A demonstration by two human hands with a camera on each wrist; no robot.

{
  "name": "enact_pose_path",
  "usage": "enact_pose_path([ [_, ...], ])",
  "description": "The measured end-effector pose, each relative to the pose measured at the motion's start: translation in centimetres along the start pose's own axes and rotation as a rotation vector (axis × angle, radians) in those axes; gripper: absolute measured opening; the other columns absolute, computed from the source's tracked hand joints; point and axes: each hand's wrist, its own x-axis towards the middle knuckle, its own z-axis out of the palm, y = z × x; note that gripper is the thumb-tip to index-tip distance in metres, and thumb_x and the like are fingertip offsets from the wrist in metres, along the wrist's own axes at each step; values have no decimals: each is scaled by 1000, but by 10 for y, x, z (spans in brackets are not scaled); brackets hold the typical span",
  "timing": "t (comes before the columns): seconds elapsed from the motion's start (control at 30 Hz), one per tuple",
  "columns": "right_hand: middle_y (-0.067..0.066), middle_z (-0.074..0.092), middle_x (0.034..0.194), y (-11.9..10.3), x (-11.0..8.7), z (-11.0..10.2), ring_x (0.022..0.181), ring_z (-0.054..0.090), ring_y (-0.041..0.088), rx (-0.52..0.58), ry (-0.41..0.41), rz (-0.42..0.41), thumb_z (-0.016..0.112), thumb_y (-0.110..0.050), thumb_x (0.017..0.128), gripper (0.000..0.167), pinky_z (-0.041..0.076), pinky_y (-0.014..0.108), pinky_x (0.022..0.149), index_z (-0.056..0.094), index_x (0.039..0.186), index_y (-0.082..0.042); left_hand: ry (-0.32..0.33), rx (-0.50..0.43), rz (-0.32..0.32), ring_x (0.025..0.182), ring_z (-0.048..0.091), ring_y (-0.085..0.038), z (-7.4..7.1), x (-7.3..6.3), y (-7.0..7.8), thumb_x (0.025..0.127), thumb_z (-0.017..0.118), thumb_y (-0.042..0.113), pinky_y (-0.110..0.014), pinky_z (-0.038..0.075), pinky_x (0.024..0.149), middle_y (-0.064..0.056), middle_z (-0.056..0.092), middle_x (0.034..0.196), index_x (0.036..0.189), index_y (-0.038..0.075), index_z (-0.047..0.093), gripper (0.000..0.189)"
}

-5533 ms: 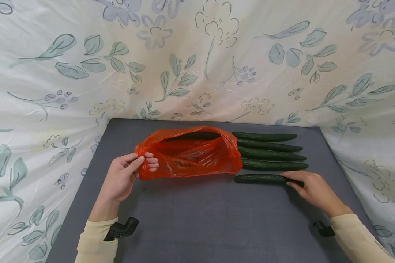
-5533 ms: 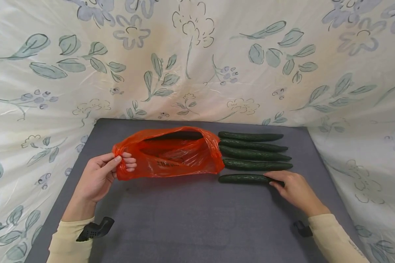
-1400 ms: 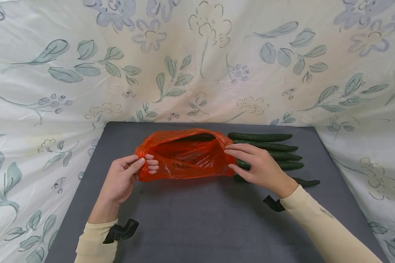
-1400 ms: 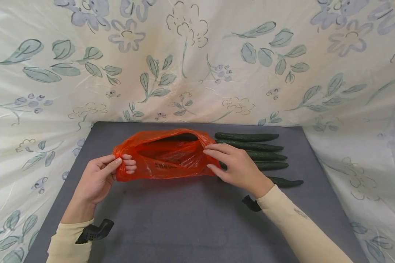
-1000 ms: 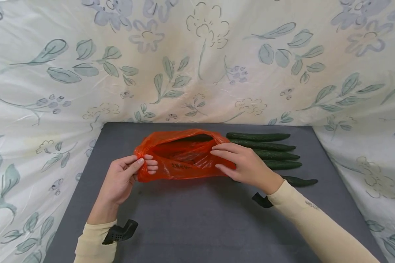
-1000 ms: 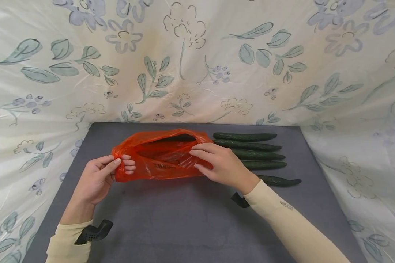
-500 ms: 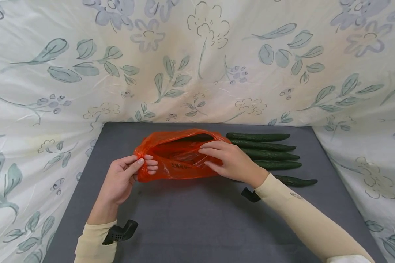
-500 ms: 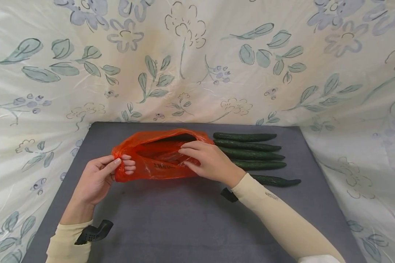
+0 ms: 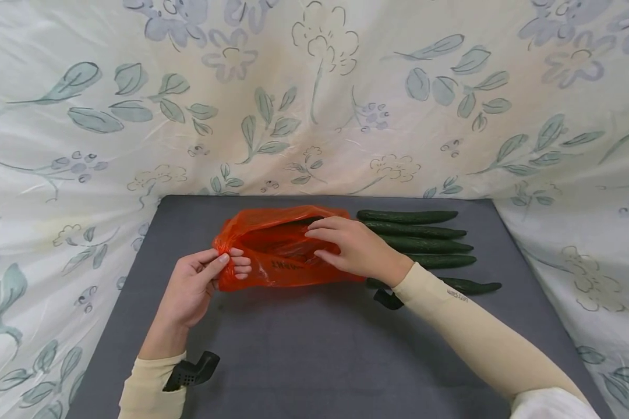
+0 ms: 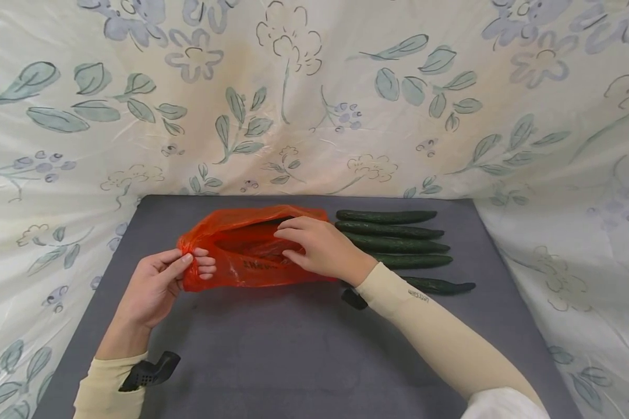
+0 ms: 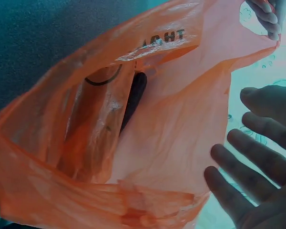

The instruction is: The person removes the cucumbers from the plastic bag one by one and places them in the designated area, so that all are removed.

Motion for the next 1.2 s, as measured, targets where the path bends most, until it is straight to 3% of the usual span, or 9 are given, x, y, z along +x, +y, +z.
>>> enact_pose_path([
  [0.53, 7, 66, 144, -4, 29, 13, 130, 63, 24, -17, -172, 152, 82, -21, 100, 43, 58, 41, 103, 72, 141, -12, -5, -27, -19, 96, 79, -21, 1, -1, -4, 114, 53, 3, -37, 64, 92, -13, 79, 111, 130, -30, 54, 36],
  [0.7, 7, 66, 142, -7, 36, 20, 129, 63, 25, -14, -220, 150, 81, -22, 101, 44, 56, 41, 106, 71, 143, -11, -20, -26, -17, 95, 79, -22, 1, -3, -6, 114, 52, 1, -38, 64, 93, -14, 79, 111, 129, -33, 52, 37],
  [0.93, 5, 69, 135, -1, 43, 28, 123, 65, 22, -16, -225, 165, 83, -20, 100, 44, 57, 40, 105, 72, 142, -12, 0, -3, -25, 96, 81, -23, 1, -3, -6, 114, 54, 3, -37, 62, 94, -13, 80, 109, 128, -30, 54, 36],
  [1.2, 7, 67, 144, 5, 53, 36, 132, 62, 26, -9, -279, 197, 80, -21, 102, 50, 51, 43, 114, 66, 148, -10, 19, 9, -17, 93, 80, -19, 2, -2, -5, 113, 54, 1, -34, 63, 92, -12, 80, 107, 125, -29, 58, 32],
])
